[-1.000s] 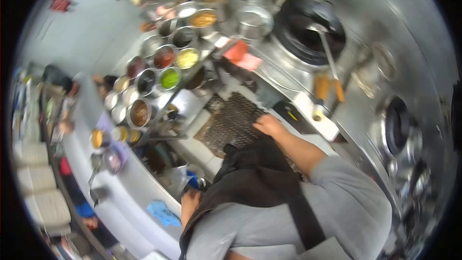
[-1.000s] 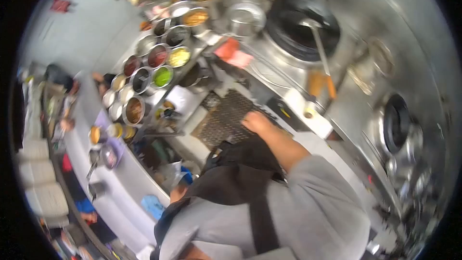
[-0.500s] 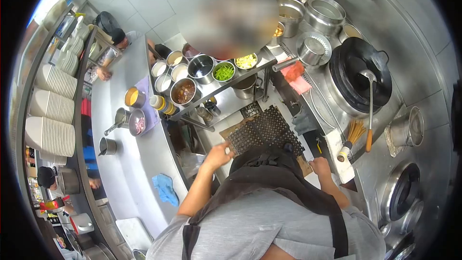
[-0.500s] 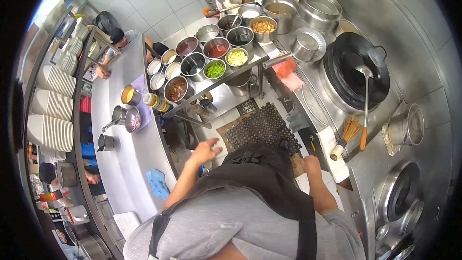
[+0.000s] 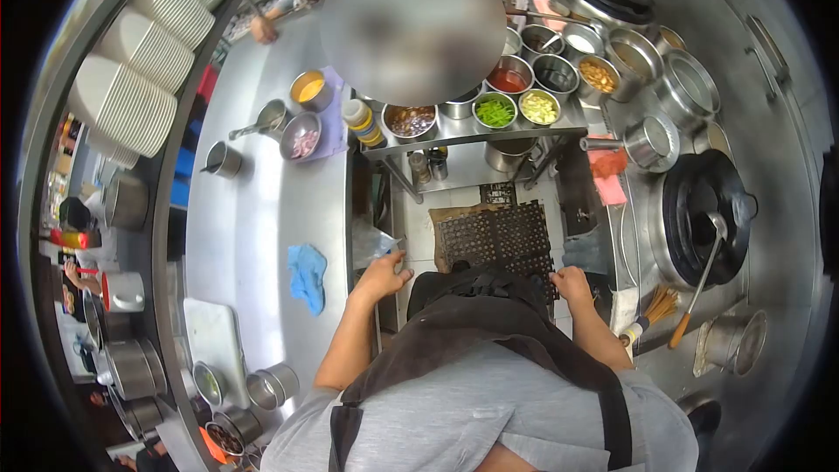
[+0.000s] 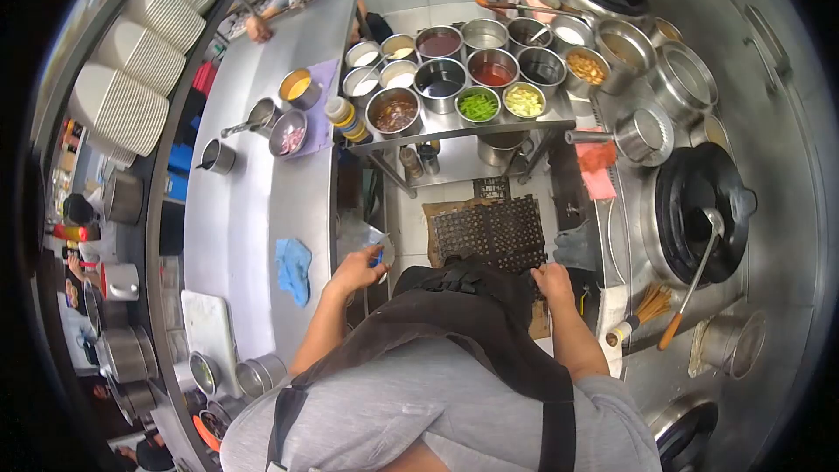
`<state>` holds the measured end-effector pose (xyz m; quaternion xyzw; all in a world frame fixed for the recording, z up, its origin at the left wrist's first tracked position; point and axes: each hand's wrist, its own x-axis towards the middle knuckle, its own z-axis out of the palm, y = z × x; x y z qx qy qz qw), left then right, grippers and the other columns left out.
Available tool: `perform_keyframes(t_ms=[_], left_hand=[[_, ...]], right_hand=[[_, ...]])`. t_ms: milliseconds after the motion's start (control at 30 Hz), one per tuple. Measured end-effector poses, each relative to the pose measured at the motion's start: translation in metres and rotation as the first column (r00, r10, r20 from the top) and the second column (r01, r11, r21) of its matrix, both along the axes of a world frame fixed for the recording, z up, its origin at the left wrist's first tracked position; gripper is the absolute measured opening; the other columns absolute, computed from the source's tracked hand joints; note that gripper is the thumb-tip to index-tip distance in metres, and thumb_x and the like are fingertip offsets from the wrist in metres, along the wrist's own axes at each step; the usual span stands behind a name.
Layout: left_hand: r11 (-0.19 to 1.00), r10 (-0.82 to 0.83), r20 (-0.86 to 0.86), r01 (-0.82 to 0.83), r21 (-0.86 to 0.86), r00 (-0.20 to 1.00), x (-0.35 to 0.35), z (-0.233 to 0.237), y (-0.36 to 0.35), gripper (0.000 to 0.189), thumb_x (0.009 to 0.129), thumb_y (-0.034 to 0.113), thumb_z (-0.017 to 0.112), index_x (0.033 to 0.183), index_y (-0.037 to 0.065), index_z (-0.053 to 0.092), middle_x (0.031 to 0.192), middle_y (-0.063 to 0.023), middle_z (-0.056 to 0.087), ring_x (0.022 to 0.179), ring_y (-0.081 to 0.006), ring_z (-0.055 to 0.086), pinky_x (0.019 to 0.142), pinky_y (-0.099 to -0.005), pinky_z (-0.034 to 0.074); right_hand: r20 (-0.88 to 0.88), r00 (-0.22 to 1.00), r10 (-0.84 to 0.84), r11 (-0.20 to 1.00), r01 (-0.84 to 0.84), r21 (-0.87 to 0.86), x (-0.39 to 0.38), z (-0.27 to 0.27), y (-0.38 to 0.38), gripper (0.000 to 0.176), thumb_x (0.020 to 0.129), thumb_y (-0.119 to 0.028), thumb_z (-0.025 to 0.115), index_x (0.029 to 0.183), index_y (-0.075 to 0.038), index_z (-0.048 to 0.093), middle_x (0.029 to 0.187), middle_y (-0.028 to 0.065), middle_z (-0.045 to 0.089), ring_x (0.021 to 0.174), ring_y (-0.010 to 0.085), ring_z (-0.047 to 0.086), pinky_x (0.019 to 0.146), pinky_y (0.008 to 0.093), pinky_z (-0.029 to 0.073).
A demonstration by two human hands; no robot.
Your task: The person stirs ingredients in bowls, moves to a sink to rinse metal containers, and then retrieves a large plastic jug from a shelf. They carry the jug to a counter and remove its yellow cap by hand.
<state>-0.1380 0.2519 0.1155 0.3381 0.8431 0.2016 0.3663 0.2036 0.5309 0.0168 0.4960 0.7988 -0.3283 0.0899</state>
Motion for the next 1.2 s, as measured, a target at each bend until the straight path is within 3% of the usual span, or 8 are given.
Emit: perform_keyframes(t_ms=[233,300,600,733,967,1033,1133,1200], left_hand=[[0.982,0.187,0.016,-0.187,-0.01,0.982,0.011,-0.032,-0.034,0.057,0.079,0.031,0.065,0.126,0.002,0.053,0.12,-0.024,0.059,0.114,-0.0372,0.055,0.098,-0.0409,0.043],[0.998,-0.022,-0.039,0.019,-0.067,0.999,0.018,-0.032,-0.024,0.057,0.08,0.034,0.064,0.125,0.001,0.054,0.115,-0.0232,0.062,0.108,-0.0381,0.058,0.094,-0.0422,0.045],[1.0,-0.019,0.078,0.021,-0.024,0.997,0.018,-0.033,0.019,0.051,0.082,0.031,0.063,0.124,0.003,0.055,0.112,-0.0213,0.062,0.109,-0.037,0.057,0.093,-0.044,0.045],[0.991,-0.133,0.137,0.129,0.038,0.982,0.01,-0.03,0.056,0.053,0.082,0.033,0.065,0.125,0.004,0.055,0.106,-0.0169,0.065,0.103,-0.0341,0.06,0.089,-0.0404,0.047],[0.981,-0.184,0.172,0.17,0.09,0.968,-0.003,-0.022,0.159,0.052,0.082,0.036,0.065,0.122,0.004,0.057,0.104,-0.0158,0.066,0.1,-0.031,0.062,0.088,-0.0377,0.048],[0.982,-0.182,0.156,0.17,0.084,0.971,-0.008,-0.037,0.184,0.051,0.082,0.035,0.065,0.122,0.005,0.057,0.104,-0.0161,0.066,0.1,-0.031,0.063,0.088,-0.038,0.048],[0.996,0.012,0.222,-0.032,0.085,0.975,-0.025,-0.099,0.208,0.05,0.08,0.036,0.064,0.119,0.005,0.06,0.108,-0.0203,0.065,0.102,-0.0347,0.062,0.091,-0.0388,0.048],[0.981,0.036,0.017,-0.032,-0.193,0.999,-0.039,-0.15,0.195,0.049,0.077,0.037,0.063,0.113,0.004,0.064,0.11,-0.0235,0.063,0.104,-0.0366,0.061,0.092,-0.0405,0.047]], right_hand=[[-0.066,0.982,0.174,0.979,-0.166,0.117,-0.029,0.01,0.012,0.03,0.081,-0.028,0.065,0.076,0.002,0.068,0.072,0.0246,0.061,0.074,0.0399,0.063,0.068,0.0445,0.048],[-0.029,0.959,0.283,0.946,-0.274,0.174,-0.034,0.008,0.022,0.031,0.081,-0.028,0.065,0.075,0.002,0.067,0.071,0.0241,0.061,0.072,0.0389,0.064,0.066,0.0433,0.048],[0.075,0.984,0.159,0.985,-0.163,0.053,-0.004,0.012,0.045,0.037,0.084,-0.031,0.064,0.065,0.001,0.067,0.057,0.0175,0.06,0.056,0.0254,0.062,0.061,0.0377,0.047],[0.099,0.995,-0.005,0.996,-0.004,0.084,0.008,0.023,0.061,0.04,0.082,-0.034,0.065,0.064,0.001,0.067,0.058,0.0184,0.061,0.06,0.032,0.064,0.061,0.0412,0.047],[0.068,0.996,-0.057,0.998,0.059,-0.034,0.024,0.009,0.082,0.038,0.082,-0.035,0.065,0.068,0.001,0.067,0.065,0.0177,0.064,0.063,0.0326,0.064,0.06,0.0416,0.046],[0.032,0.998,-0.062,0.993,0.065,-0.095,0.021,0.004,0.094,0.037,0.082,-0.033,0.065,0.071,0.002,0.066,0.067,0.0192,0.064,0.066,0.0335,0.065,0.061,0.0418,0.046],[-0.074,0.996,0.049,0.998,-0.052,-0.044,-0.004,-0.003,0.133,0.033,0.082,-0.03,0.065,0.075,0.003,0.066,0.069,0.0225,0.062,0.067,0.0363,0.064,0.062,0.043,0.046],[-0.088,0.993,0.085,0.992,-0.092,-0.081,-0.029,-0.007,0.166,0.031,0.082,-0.028,0.064,0.082,0.002,0.066,0.072,0.0225,0.062,0.069,0.0372,0.063,0.063,0.0423,0.046]])
